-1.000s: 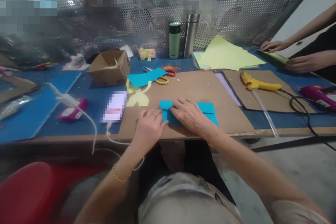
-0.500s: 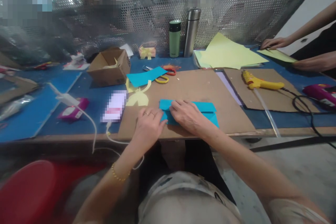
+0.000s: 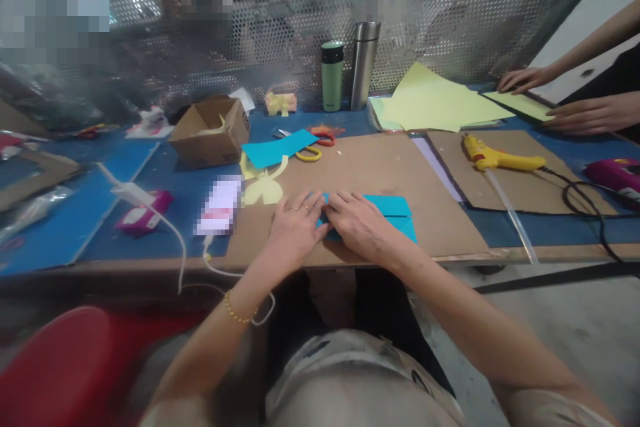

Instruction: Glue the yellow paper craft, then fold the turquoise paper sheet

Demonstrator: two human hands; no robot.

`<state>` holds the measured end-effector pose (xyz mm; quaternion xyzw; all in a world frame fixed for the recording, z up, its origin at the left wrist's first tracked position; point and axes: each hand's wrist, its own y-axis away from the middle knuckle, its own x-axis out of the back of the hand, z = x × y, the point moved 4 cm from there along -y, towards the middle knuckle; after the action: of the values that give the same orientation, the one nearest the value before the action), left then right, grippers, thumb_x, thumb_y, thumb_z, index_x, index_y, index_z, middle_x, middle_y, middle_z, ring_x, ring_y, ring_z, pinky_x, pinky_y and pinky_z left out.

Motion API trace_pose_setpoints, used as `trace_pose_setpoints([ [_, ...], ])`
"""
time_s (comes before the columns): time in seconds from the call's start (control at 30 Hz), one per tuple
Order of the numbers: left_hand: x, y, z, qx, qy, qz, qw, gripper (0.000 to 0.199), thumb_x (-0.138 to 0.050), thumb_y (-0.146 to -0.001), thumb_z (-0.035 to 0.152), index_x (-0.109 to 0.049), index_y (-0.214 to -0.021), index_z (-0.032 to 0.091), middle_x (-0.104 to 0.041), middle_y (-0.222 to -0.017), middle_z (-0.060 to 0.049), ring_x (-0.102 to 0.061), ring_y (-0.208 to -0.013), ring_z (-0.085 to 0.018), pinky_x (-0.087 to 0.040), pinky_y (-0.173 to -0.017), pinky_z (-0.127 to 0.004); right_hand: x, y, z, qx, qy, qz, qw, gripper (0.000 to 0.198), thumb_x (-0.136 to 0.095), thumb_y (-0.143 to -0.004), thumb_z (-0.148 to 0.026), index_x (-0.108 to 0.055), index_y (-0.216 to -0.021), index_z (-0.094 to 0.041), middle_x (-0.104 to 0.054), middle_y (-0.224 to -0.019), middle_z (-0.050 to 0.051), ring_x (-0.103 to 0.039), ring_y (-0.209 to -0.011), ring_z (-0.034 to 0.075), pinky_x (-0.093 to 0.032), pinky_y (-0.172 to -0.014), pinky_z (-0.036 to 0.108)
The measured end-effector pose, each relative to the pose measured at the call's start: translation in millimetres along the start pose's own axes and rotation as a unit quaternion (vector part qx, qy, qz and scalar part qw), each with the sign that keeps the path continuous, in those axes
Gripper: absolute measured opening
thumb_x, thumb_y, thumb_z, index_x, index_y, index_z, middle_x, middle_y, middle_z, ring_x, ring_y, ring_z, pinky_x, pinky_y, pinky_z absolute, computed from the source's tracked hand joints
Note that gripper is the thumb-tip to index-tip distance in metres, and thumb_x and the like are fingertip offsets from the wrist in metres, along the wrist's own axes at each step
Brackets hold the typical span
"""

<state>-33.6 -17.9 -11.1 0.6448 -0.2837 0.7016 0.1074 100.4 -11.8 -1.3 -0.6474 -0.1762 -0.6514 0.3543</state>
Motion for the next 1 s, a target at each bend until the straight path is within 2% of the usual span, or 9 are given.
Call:
trace_pose_setpoints([
  [0.2,1.5,-0.5,1.5,0.034,-0.016,-0.049,0.998,0.05,-0.041,-0.108,0.039,-0.051,-0.151,0.017,-0.053,-0.158,-0.014,-0.047,-0.149,-0.031,-0.027,-0.124,-0.06,0.2,0.9,0.0,0.006,-0.016,0.003,1.0,0.024,-0.049,-0.102,-0.012,-0.07,-0.114,-0.011,-0.066,-0.11,0.016,-0.055,-0.101,0.027,-0.041,-0.084,0.037],
  [0.37,4.2,-2.6,1.5,0.041,-0.019,-0.074,0.996,0.052,-0.041,-0.108,0.039,-0.05,-0.153,0.016,-0.051,-0.16,-0.013,-0.045,-0.151,-0.028,-0.026,-0.127,-0.053,1.5,-0.7,0.3,-0.01,-0.047,-0.014,0.999,0.023,-0.051,-0.101,-0.011,-0.071,-0.113,-0.01,-0.066,-0.111,0.018,-0.055,-0.104,0.028,-0.041,-0.085,0.039],
  [0.47,5.6,-4.6,1.0,0.033,-0.024,-0.076,0.996,0.053,-0.042,-0.107,0.04,-0.05,-0.153,0.015,-0.051,-0.159,-0.013,-0.046,-0.15,-0.029,-0.028,-0.126,-0.055,2.6,0.3,4.5,-0.037,-0.07,-0.021,0.997,0.023,-0.051,-0.103,-0.014,-0.071,-0.114,-0.01,-0.067,-0.111,0.017,-0.055,-0.104,0.028,-0.04,-0.083,0.038],
  [0.63,9.8,-9.1,0.7,0.013,-0.04,-0.061,0.997,0.057,-0.044,-0.106,0.05,-0.054,-0.152,0.018,-0.053,-0.157,-0.017,-0.049,-0.147,-0.035,-0.031,-0.121,-0.063,5.5,15.2,20.0,-0.116,-0.077,0.012,0.99,0.035,-0.046,-0.11,-0.036,-0.07,-0.114,-0.012,-0.068,-0.116,0.015,-0.055,-0.11,0.028,-0.038,-0.085,0.039],
  [0.83,12.0,-10.9,1.2,-0.006,-0.041,-0.048,0.998,0.061,-0.043,-0.105,0.055,-0.056,-0.15,0.017,-0.055,-0.155,-0.018,-0.051,-0.145,-0.036,-0.025,-0.124,-0.065,7.6,43.0,33.5,-0.186,-0.034,0.028,0.982,0.045,-0.045,-0.108,-0.049,-0.069,-0.116,-0.012,-0.07,-0.115,0.013,-0.056,-0.11,0.028,-0.036,-0.091,0.041],
  [1.0,12.7,-11.1,2.1,-0.001,-0.041,-0.052,0.998,0.061,-0.042,-0.105,0.056,-0.055,-0.151,0.017,-0.055,-0.156,-0.016,-0.05,-0.146,-0.035,-0.022,-0.126,-0.062,5.3,66.0,45.5,-0.229,-0.013,0.034,0.973,0.051,-0.042,-0.108,-0.053,-0.067,-0.12,-0.011,-0.07,-0.12,0.016,-0.057,-0.112,0.029,-0.037,-0.092,0.041],
])
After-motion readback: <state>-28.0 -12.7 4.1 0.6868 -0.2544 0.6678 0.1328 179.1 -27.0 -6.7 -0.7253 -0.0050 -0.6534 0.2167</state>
